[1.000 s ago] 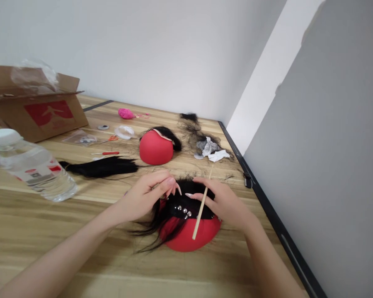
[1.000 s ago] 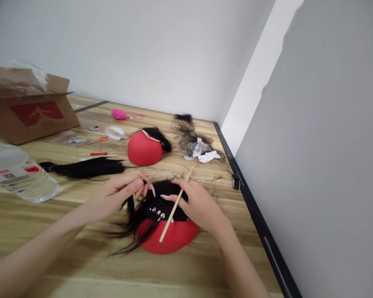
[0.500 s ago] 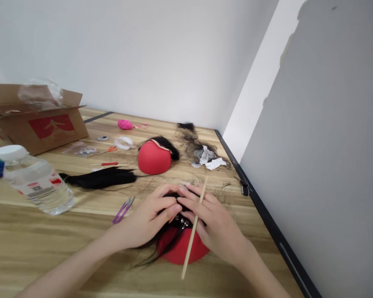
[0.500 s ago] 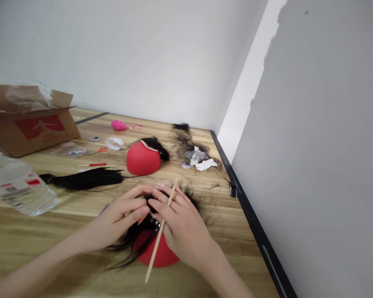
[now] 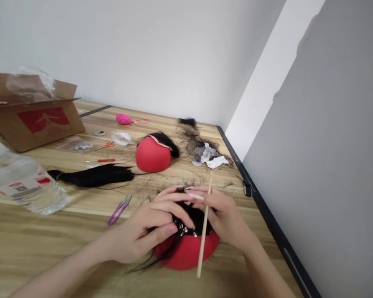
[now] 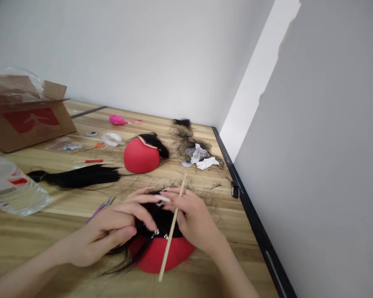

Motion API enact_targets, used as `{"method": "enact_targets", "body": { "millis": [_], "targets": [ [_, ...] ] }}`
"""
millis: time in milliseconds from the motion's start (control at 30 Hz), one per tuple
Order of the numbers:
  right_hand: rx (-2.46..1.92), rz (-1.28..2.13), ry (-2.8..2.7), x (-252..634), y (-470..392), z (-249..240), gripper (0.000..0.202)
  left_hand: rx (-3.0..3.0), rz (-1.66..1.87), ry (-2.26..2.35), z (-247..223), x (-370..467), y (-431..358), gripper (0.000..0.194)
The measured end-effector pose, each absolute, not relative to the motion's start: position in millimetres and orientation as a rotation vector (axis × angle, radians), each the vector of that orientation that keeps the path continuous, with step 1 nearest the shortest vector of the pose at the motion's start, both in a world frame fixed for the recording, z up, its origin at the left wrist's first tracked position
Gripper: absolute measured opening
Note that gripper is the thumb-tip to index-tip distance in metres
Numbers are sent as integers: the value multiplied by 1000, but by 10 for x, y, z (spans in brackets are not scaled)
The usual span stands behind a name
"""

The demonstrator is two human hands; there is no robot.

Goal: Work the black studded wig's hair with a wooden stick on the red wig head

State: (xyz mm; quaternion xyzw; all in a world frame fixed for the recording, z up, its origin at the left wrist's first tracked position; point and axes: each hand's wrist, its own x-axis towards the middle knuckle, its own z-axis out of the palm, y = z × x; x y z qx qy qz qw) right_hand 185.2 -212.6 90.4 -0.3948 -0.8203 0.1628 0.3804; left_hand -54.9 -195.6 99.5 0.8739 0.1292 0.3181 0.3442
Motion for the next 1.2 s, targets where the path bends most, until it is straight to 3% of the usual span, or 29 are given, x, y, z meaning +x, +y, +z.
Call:
{"method": "enact_targets", "body": {
  "millis": [100,300,500,633,800,867,1000,1200],
  "targets": [
    [-1061,434,-2024,1964,-2027,846,29,2152,832,301,1011,-548,-1947,32],
    [-1316,385,-1855,2150,-1971,885,17,2185,991,678,983,-652,-1848,40],
    [-1427,443,-1470,2182,-2080,1016,39,2143,918,315,960,-659,-1819,40],
    [-1233,735,-1262,2135,-2081,1025,52,2166,637,51,910,-521,-1885,31],
    [-1008,967,-1306,2083,-2060,1031,62,2285,426,70,870,-444,-1886,38],
    [-924,1072,-1376,2054,-2075,1020,57,2324,399,85,864,-454,-1875,39],
    [-917,1151,-1512,1947,-2128,932,30,2368,340,118,858,-481,-1859,40],
    [-930,1219,-1592,1807,-2159,733,34,2230,320,61,851,-484,-1787,37]
  ]
}}
